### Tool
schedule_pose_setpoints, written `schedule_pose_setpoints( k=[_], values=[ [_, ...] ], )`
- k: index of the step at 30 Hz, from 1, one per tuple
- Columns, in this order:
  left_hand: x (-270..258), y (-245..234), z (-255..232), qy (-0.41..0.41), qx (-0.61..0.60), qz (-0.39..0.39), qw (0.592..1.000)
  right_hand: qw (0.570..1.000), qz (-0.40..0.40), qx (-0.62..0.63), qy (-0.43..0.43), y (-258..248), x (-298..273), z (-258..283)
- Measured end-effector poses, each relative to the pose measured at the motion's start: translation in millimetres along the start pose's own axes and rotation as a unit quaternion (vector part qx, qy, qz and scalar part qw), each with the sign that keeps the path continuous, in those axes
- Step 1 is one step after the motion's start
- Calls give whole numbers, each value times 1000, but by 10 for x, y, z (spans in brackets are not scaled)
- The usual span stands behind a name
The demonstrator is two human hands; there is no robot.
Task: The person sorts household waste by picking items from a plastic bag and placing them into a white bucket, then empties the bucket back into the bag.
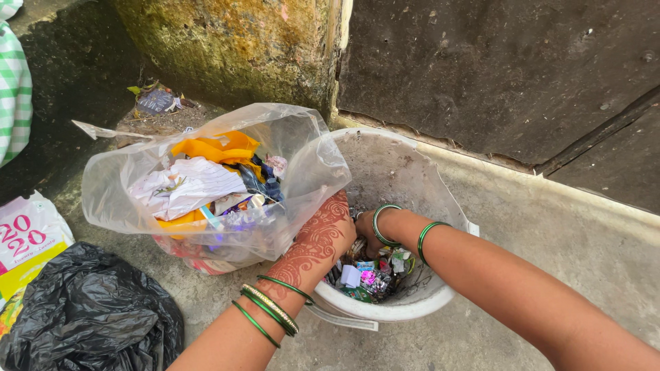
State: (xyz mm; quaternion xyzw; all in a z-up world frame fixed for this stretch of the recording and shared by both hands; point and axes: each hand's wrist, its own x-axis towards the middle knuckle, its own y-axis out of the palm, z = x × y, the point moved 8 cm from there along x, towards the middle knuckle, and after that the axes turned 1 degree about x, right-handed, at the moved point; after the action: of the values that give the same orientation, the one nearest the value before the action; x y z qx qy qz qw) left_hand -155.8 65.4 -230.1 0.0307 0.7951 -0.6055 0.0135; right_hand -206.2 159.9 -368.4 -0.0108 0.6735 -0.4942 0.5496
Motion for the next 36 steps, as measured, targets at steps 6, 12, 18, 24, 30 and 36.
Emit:
schedule_pose_setpoints(
  k=[6, 12, 18, 24, 30, 36],
  values=[
    [20, -33, 8, 1, -21, -28, 999, 999, -21, 36, 14, -96, -75, -43],
    [33, -45, 25, 13, -80, -71, 994, 994, -32, 88, 50, -253, -252, -27],
    [-54, -40, 66, -16, -204, 10, 979, 993, -59, 71, 74, -468, -504, -30],
    [-123, -291, -23, 13, -228, 8, 973, 983, -165, 72, 17, -782, -841, -14],
    [-242, -674, -247, 72, -224, -18, 972, 950, -302, 68, 25, -1122, -1272, -174],
    [-463, -1190, -524, 123, -232, -16, 965, 922, -368, 116, 9, -1497, -1840, -264]
  ],
)
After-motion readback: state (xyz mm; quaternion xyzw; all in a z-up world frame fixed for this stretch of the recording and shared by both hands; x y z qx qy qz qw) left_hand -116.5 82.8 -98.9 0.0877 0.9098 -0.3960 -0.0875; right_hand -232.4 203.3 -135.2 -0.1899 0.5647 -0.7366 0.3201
